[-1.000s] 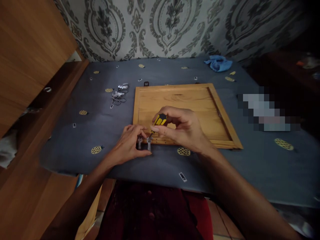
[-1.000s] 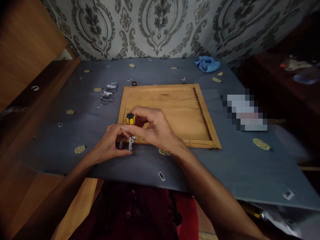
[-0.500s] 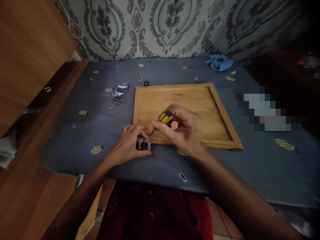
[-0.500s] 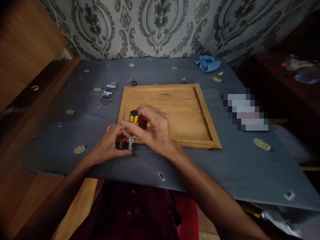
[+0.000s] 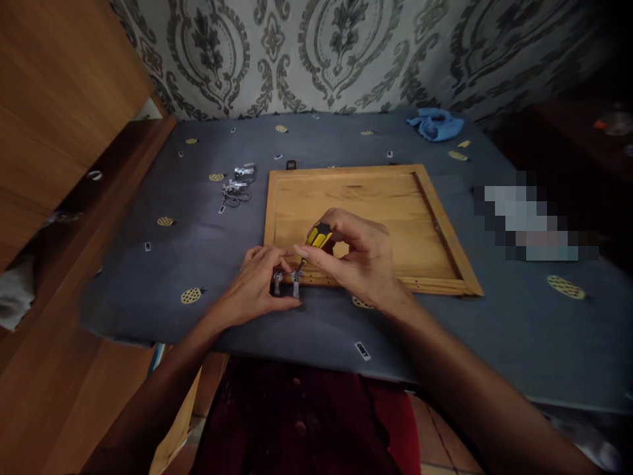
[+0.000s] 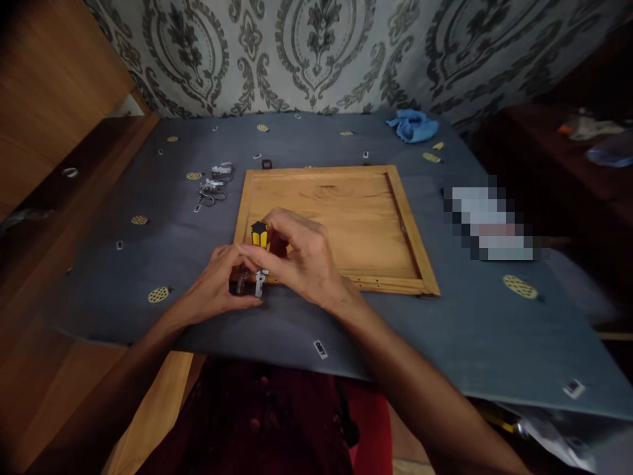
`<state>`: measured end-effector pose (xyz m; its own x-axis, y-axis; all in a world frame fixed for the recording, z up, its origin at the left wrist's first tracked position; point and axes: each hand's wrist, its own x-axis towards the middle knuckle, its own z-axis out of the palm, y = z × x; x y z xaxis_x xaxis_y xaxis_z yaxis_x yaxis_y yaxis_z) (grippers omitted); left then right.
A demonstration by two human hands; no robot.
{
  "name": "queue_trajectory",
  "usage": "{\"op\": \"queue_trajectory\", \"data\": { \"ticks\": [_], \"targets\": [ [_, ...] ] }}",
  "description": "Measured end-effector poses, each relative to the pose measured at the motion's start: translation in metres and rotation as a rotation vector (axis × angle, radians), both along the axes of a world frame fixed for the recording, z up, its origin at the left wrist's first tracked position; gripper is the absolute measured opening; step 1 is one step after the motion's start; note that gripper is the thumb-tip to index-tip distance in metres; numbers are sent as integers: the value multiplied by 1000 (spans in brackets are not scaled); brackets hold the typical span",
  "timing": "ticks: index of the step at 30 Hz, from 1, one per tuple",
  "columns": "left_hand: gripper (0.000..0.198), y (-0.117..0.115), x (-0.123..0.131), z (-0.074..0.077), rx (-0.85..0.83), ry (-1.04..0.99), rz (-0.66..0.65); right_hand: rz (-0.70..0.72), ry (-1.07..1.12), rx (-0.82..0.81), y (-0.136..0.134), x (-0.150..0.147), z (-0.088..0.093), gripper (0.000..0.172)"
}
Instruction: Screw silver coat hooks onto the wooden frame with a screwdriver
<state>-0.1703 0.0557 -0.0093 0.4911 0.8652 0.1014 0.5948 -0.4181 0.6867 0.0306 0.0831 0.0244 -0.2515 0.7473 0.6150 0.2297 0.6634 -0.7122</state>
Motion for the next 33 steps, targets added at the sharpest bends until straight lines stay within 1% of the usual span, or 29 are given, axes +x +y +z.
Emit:
{"op": "queue_trajectory", "data": {
  "ticks": [3,5,8,10,13,16,19,21,24,26,28,33],
  "targets": [
    [48,0,0,0,1,0,3,117,53,-153,0,2,3,28],
    [48,0,0,0,-5,4,6,185,82,-224,-1,3,7,26],
    [48,0,0,0,-7,11,12,252,56,-272,-1,5,13,22],
    [48,0,0,-1,-4,14,11,262,42,-277,0,6,14,27],
    [48,0,-1,-3,17,15,5,201,42,-221,0,5,9,33],
    [51,1,-1,-6,50,7,-18,104,30,-106,-1,2,2,37],
    [52,1,-1,-7,50,9,-12,35,54,12,-4,-1,-1,36],
    [51,0,-1,-6,31,14,0,-14,109,49,-5,-1,0,35],
    [57,0,-1,-3,7,5,-16,-82,152,32,-6,-1,3,36],
    [60,0,-1,-1,0,2,-24,-92,131,-5,-5,-1,3,37],
    [56,0,0,0,-3,8,-19,-80,91,-23,-4,-1,2,38],
    [48,0,0,1,-2,9,-12,-74,22,40,-4,-1,-1,38]
  ]
}}
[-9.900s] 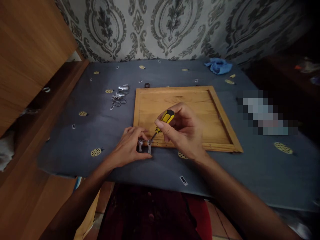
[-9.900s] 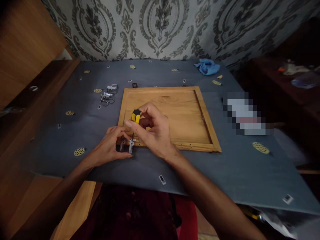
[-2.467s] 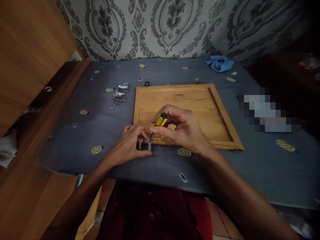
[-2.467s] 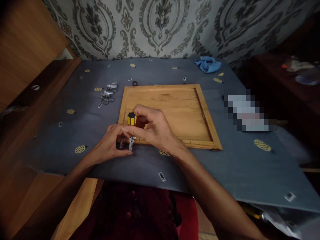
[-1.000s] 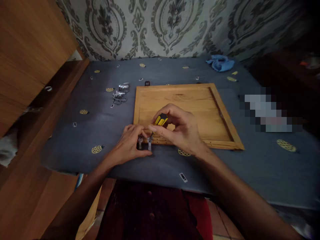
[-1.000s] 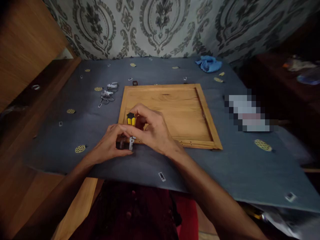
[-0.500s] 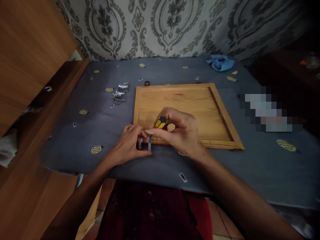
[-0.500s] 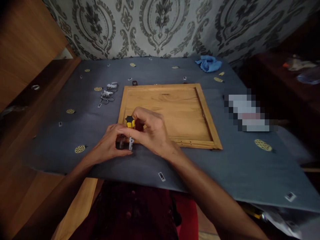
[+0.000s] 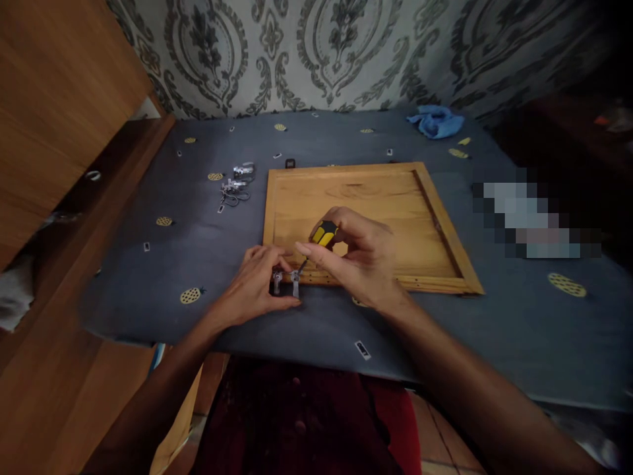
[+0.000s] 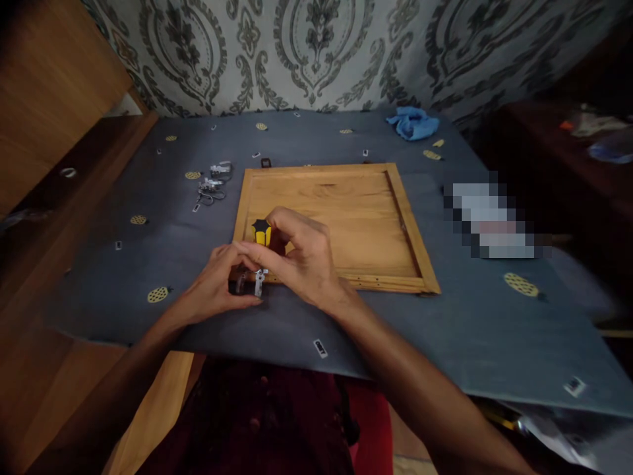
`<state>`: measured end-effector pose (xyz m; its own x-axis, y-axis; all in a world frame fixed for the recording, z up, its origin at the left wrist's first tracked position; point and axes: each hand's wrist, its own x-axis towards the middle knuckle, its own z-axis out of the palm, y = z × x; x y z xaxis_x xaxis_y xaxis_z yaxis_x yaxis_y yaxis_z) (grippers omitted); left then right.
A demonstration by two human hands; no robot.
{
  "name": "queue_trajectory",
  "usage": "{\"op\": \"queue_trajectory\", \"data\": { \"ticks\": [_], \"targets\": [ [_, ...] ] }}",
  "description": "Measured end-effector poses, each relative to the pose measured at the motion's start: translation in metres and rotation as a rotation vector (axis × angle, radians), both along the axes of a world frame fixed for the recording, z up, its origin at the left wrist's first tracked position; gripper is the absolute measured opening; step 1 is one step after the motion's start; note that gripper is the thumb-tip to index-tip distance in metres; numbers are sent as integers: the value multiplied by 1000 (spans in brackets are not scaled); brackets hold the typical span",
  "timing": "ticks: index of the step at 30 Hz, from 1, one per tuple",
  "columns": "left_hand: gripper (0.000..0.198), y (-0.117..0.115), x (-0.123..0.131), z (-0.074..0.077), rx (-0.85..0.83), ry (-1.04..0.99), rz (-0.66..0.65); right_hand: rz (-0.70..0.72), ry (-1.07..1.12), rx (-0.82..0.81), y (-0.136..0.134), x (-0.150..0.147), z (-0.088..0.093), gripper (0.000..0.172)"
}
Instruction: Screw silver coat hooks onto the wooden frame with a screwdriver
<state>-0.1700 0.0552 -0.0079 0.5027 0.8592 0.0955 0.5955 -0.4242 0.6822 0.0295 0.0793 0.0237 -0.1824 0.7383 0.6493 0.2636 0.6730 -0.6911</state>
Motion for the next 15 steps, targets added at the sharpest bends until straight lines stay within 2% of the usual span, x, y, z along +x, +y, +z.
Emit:
{"op": "queue_trajectory", "data": {
  "ticks": [9,13,15],
  "targets": [
    [47,1,0,-2,-5,-11,8,9,-10,16,1,-2,-3,36],
    [48,1,0,-2,-2,-4,-1,37,1,-45,2,-2,-2,34],
    [47,1,-1,-2,1,-4,-7,106,23,-111,2,-1,1,30]
  ]
}}
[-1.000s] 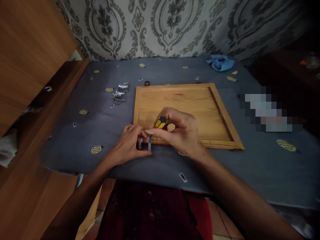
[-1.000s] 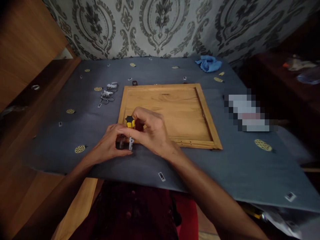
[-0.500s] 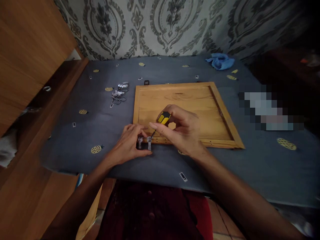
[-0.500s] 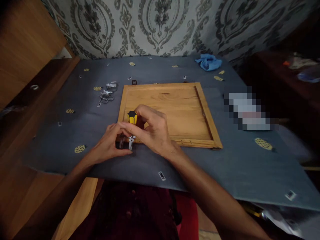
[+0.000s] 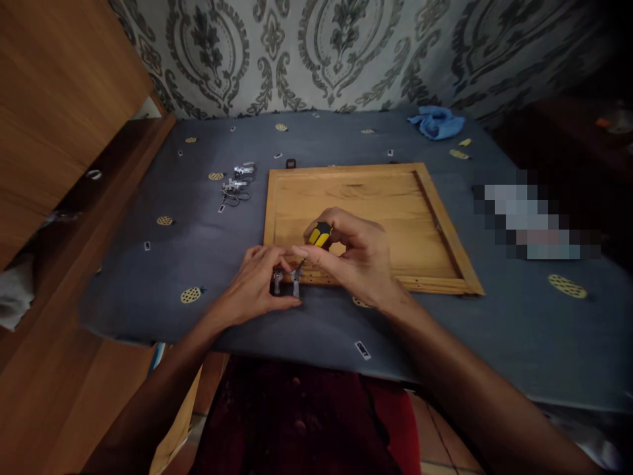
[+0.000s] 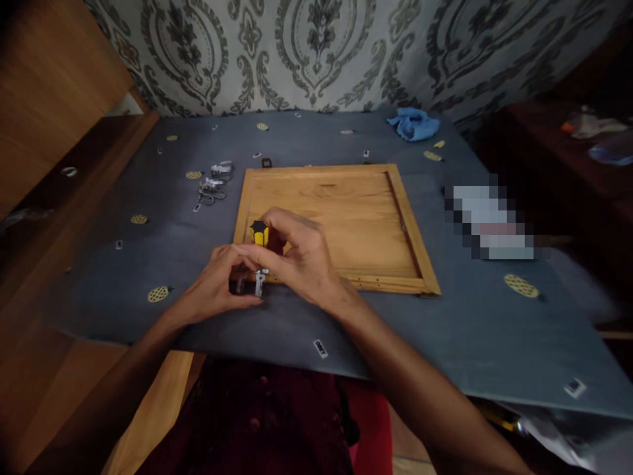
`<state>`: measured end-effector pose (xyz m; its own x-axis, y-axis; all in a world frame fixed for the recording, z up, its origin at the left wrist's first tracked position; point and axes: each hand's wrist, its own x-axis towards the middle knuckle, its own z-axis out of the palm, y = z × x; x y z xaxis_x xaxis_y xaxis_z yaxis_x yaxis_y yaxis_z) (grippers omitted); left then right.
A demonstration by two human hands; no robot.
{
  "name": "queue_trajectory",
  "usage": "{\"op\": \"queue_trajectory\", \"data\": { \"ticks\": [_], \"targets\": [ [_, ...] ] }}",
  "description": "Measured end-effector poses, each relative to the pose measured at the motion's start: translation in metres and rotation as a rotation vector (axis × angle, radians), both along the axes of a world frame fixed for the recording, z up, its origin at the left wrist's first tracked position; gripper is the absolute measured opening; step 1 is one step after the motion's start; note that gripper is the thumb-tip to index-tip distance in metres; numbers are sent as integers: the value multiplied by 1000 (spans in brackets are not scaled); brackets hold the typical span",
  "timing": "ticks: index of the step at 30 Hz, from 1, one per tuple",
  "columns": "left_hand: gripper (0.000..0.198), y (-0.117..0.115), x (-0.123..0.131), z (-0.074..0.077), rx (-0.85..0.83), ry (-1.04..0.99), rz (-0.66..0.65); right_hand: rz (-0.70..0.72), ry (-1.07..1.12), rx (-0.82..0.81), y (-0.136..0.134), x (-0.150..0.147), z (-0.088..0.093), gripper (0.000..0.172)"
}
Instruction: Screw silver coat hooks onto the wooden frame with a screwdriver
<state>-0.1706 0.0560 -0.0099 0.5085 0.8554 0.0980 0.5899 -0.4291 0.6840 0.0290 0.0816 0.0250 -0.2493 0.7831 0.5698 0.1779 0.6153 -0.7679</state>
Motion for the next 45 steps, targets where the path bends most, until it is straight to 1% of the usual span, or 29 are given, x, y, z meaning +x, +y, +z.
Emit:
{"op": "queue_trajectory", "data": {
  "ticks": [4,7,9,11,14,15,17,19,23,25,27,30,35,40,45],
  "targets": [
    [45,0,0,0,10,5,16,183,30,-152,2,5,9,27],
    [45,0,1,0,11,7,24,239,49,-225,2,8,11,28],
    [46,0,1,0,11,2,23,243,83,-254,2,8,10,29],
    [47,0,0,0,11,1,20,188,106,-225,2,6,7,34],
    [47,0,0,0,6,12,22,67,89,-104,1,2,3,43],
    [47,0,0,0,3,15,22,45,81,-69,1,1,2,44],
    [48,0,0,0,1,13,20,31,80,-43,2,1,1,40],
    [48,0,1,0,8,6,17,59,72,-65,3,2,2,32],
    [48,0,1,-1,19,-2,20,213,-26,-115,4,7,10,23],
    [47,0,1,-1,18,1,21,271,-60,-121,4,8,13,27],
    [46,0,0,-2,17,2,20,293,-59,-115,4,8,14,33],
    [46,0,0,-3,26,3,25,265,-43,-76,4,7,11,35],
    [45,0,-1,-4,40,5,21,145,-80,-27,4,6,5,39],
    [47,0,0,-2,14,-8,8,171,-64,-78,2,6,8,37],
    [61,0,0,-3,7,-1,27,17,64,-67,-2,6,13,32]
  ]
}}
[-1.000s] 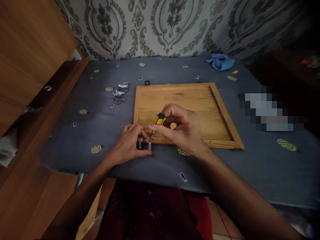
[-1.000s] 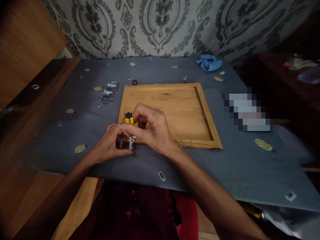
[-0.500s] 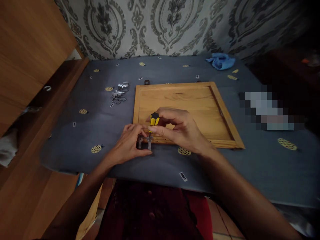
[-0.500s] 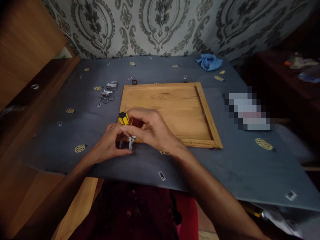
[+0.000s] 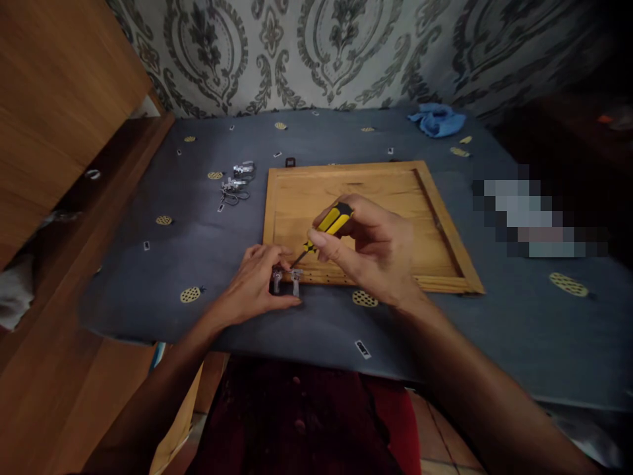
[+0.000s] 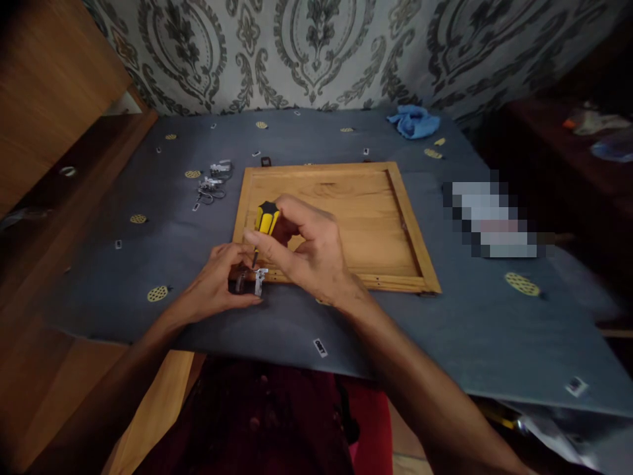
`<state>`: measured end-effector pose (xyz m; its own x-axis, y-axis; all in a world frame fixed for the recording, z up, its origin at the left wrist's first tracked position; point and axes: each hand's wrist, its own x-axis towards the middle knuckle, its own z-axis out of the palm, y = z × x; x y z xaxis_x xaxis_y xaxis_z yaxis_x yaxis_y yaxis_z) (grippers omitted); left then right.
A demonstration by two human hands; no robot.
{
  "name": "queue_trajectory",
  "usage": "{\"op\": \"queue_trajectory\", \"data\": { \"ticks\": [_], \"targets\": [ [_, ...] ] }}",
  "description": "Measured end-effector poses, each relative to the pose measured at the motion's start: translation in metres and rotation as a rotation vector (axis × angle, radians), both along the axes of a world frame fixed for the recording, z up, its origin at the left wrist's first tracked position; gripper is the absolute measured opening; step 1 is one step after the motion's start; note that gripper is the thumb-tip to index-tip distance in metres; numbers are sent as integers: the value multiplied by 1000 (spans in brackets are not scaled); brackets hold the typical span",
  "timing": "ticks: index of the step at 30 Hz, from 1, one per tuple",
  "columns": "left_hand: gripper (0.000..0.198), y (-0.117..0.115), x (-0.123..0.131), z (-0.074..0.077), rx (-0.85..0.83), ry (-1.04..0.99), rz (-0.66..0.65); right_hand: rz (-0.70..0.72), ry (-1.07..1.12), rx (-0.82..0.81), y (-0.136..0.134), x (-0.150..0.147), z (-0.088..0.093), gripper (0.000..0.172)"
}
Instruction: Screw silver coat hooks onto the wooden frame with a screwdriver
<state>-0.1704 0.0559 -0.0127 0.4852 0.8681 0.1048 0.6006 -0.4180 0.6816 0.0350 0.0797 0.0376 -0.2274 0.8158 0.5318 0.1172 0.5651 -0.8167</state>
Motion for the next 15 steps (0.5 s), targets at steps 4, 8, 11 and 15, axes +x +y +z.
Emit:
{"op": "queue_trajectory", "data": {
  "ticks": [4,8,11,15],
  "targets": [
    [65,0,0,2,-16,6,-12,0,-41,-19,1,1,-2,35],
    [57,0,0,4,-16,6,-23,25,-82,-21,2,1,-4,34],
    [53,0,0,3,-9,2,-23,22,-84,-10,3,0,-5,34],
    [49,0,0,3,-6,6,-10,10,-124,29,4,0,-8,32]
  ]
}}
